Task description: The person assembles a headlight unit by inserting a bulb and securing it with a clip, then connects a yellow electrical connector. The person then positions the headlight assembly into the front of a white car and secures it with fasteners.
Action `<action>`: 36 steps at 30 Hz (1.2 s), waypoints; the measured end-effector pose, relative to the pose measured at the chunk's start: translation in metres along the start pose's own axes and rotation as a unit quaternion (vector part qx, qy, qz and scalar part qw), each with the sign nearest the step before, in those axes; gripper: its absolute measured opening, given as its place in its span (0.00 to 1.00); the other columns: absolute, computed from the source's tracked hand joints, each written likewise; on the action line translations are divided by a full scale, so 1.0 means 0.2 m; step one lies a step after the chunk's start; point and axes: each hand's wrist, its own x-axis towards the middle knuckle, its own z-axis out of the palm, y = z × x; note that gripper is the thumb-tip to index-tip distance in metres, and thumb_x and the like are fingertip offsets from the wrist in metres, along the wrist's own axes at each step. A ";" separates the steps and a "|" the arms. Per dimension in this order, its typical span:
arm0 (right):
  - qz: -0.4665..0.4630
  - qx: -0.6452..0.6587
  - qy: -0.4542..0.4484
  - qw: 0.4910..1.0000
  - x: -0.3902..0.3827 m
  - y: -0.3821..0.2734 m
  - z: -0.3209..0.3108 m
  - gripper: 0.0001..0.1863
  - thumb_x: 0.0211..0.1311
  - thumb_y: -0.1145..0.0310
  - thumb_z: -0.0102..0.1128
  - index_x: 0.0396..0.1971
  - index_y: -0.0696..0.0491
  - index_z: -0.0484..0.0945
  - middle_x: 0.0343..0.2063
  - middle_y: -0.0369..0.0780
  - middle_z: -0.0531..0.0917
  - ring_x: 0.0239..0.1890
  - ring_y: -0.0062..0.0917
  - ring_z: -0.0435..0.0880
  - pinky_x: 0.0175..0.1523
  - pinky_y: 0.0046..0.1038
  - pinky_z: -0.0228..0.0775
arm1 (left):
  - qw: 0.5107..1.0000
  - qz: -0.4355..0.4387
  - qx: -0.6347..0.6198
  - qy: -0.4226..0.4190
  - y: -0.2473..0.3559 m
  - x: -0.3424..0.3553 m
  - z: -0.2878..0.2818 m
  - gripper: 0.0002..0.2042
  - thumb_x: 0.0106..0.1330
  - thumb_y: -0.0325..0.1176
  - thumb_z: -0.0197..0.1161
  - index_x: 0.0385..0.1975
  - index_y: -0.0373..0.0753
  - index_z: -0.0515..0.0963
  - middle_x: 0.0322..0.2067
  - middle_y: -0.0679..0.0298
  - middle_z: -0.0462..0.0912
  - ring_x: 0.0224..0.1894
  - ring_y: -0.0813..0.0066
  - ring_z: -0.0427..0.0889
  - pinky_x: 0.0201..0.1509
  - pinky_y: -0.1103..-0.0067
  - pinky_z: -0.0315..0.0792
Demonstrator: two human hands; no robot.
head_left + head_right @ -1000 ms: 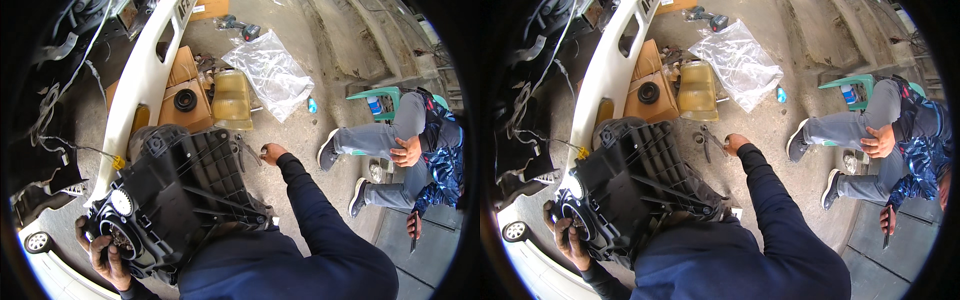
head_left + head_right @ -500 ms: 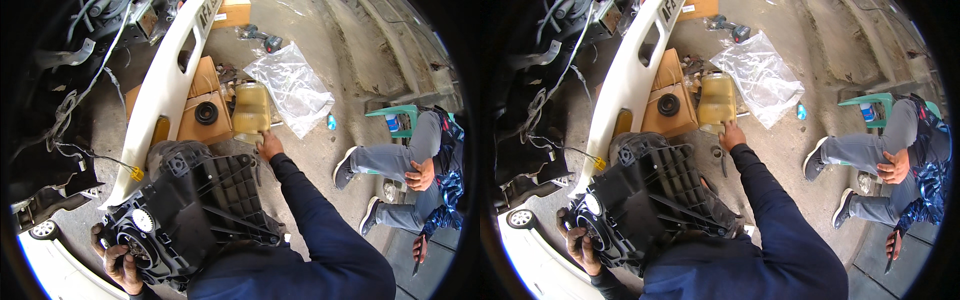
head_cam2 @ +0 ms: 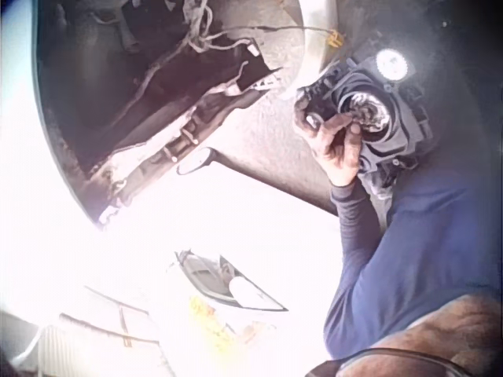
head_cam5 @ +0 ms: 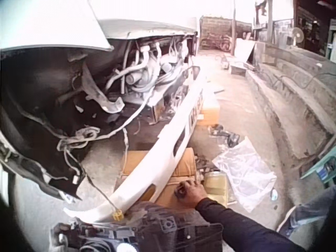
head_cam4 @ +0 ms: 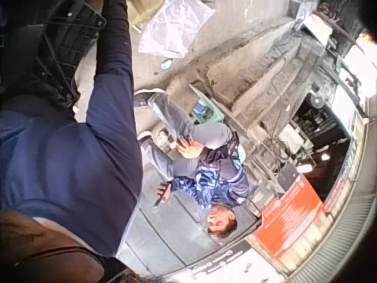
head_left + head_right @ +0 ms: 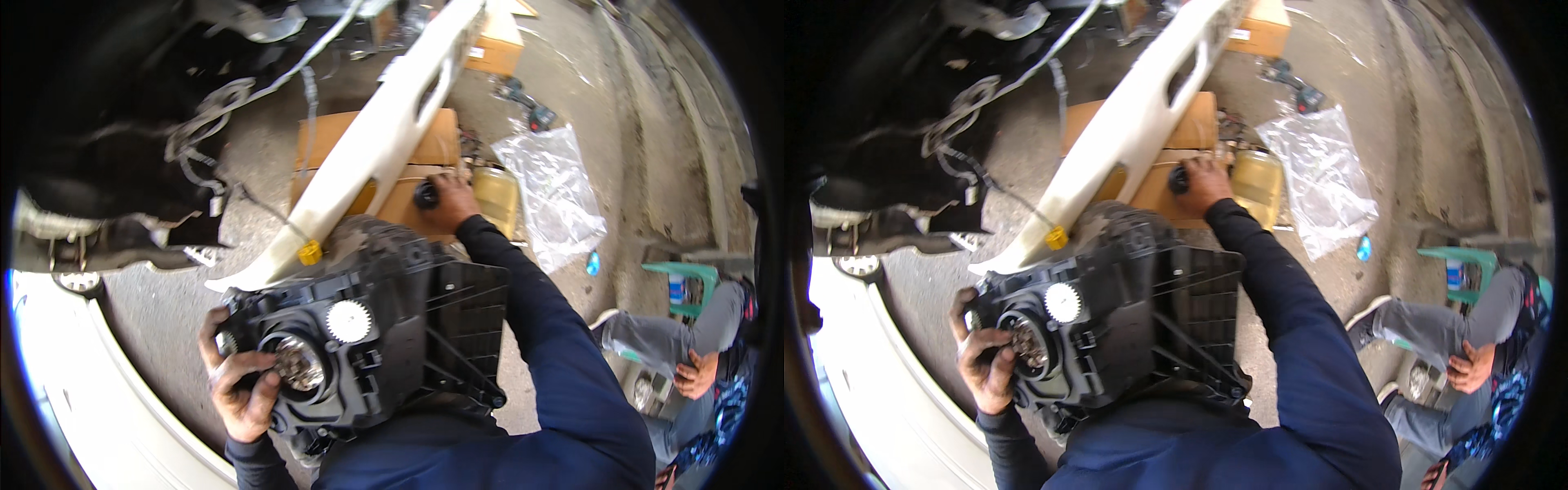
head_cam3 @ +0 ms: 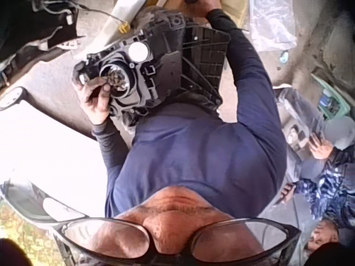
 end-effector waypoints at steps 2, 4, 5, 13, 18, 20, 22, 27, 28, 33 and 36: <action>0.043 0.125 0.037 0.990 0.02 0.03 -0.06 0.41 0.53 0.49 0.81 0.66 0.51 0.80 0.62 0.49 0.81 0.70 0.45 0.77 0.72 0.48 0.69 | 1.000 0.019 0.010 -0.013 -0.01 0.01 -0.01 0.12 0.50 0.35 0.77 0.35 0.42 0.91 0.72 0.42 0.66 0.73 0.43 0.69 0.77 0.55 0.62; 0.071 0.334 0.048 0.939 0.03 0.03 -0.25 0.34 0.58 0.55 0.80 0.62 0.56 0.82 0.55 0.48 0.85 0.61 0.40 0.84 0.67 0.39 0.75 | 0.999 0.034 0.016 -0.024 -0.01 0.03 -0.02 0.13 0.50 0.34 0.77 0.37 0.42 0.91 0.71 0.42 0.66 0.73 0.44 0.70 0.77 0.56 0.63; 0.102 0.418 0.059 0.901 0.01 0.02 -0.42 0.32 0.61 0.59 0.79 0.61 0.59 0.82 0.52 0.46 0.88 0.56 0.36 0.87 0.65 0.34 0.77 | 0.999 0.039 0.008 -0.026 -0.02 0.03 -0.02 0.13 0.50 0.34 0.77 0.37 0.42 0.92 0.71 0.42 0.67 0.72 0.44 0.70 0.77 0.57 0.63; -0.313 0.523 -0.017 0.793 -0.50 -0.84 -1.38 0.28 0.54 0.62 0.84 0.55 0.51 0.84 0.63 0.51 0.82 0.62 0.41 0.84 0.68 0.41 0.76 | 0.998 0.031 -0.045 -0.043 0.00 0.05 -0.02 0.21 0.68 0.42 0.72 0.57 0.40 0.86 0.69 0.43 0.69 0.70 0.44 0.73 0.75 0.57 0.66; -0.479 0.191 0.012 0.857 -0.70 -1.33 -1.34 0.25 0.41 0.65 0.86 0.43 0.48 0.87 0.61 0.48 0.81 0.57 0.47 0.81 0.62 0.43 0.78 | 0.995 0.016 -0.098 -0.014 0.01 0.04 -0.04 0.34 0.75 0.46 0.57 0.73 0.26 0.67 0.67 0.40 0.73 0.73 0.45 0.70 0.81 0.62 0.58; -0.485 0.122 -0.024 0.865 -0.74 -1.42 -1.31 0.23 0.46 0.63 0.83 0.45 0.49 0.87 0.63 0.49 0.78 0.61 0.48 0.76 0.68 0.46 0.72 | 0.995 0.009 -0.097 -0.018 0.01 0.02 -0.05 0.35 0.77 0.51 0.54 0.74 0.28 0.66 0.70 0.42 0.70 0.75 0.47 0.68 0.81 0.61 0.56; -0.483 0.070 -0.064 0.871 -0.77 -1.47 -1.28 0.25 0.50 0.59 0.81 0.48 0.50 0.86 0.64 0.49 0.76 0.63 0.48 0.73 0.73 0.50 0.65 | 0.996 0.015 -0.088 -0.016 0.02 0.02 -0.06 0.36 0.79 0.57 0.48 0.74 0.30 0.67 0.70 0.43 0.69 0.77 0.48 0.66 0.82 0.62 0.53; -0.463 0.083 -0.057 0.881 -0.82 -1.47 -1.28 0.30 0.45 0.61 0.86 0.51 0.49 0.85 0.64 0.48 0.79 0.64 0.49 0.78 0.69 0.48 0.72 | 0.997 0.041 -0.067 -0.022 0.01 0.02 -0.06 0.29 0.81 0.52 0.51 0.67 0.33 0.78 0.69 0.44 0.70 0.73 0.45 0.70 0.79 0.60 0.59; -0.453 0.100 -0.060 0.884 -0.83 -1.46 -1.29 0.32 0.46 0.60 0.87 0.53 0.49 0.85 0.64 0.48 0.79 0.65 0.50 0.78 0.69 0.49 0.72 | 0.997 0.043 -0.059 -0.024 0.01 0.02 -0.06 0.28 0.81 0.52 0.52 0.66 0.33 0.79 0.69 0.44 0.70 0.72 0.45 0.70 0.79 0.60 0.60; -0.415 0.090 -0.055 0.904 -0.84 -1.40 -1.26 0.31 0.47 0.60 0.87 0.53 0.49 0.86 0.64 0.47 0.79 0.66 0.48 0.77 0.71 0.47 0.70 | 0.997 0.049 -0.057 -0.025 -0.01 0.02 -0.06 0.27 0.80 0.50 0.55 0.64 0.34 0.81 0.69 0.43 0.70 0.72 0.45 0.71 0.78 0.60 0.61; -0.423 0.118 -0.046 0.897 -0.83 -1.38 -1.24 0.25 0.50 0.61 0.84 0.49 0.50 0.86 0.62 0.46 0.80 0.65 0.47 0.77 0.71 0.47 0.68 | 0.996 0.056 -0.063 -0.025 -0.01 0.02 -0.06 0.27 0.80 0.50 0.55 0.65 0.33 0.79 0.69 0.43 0.70 0.72 0.44 0.71 0.78 0.60 0.62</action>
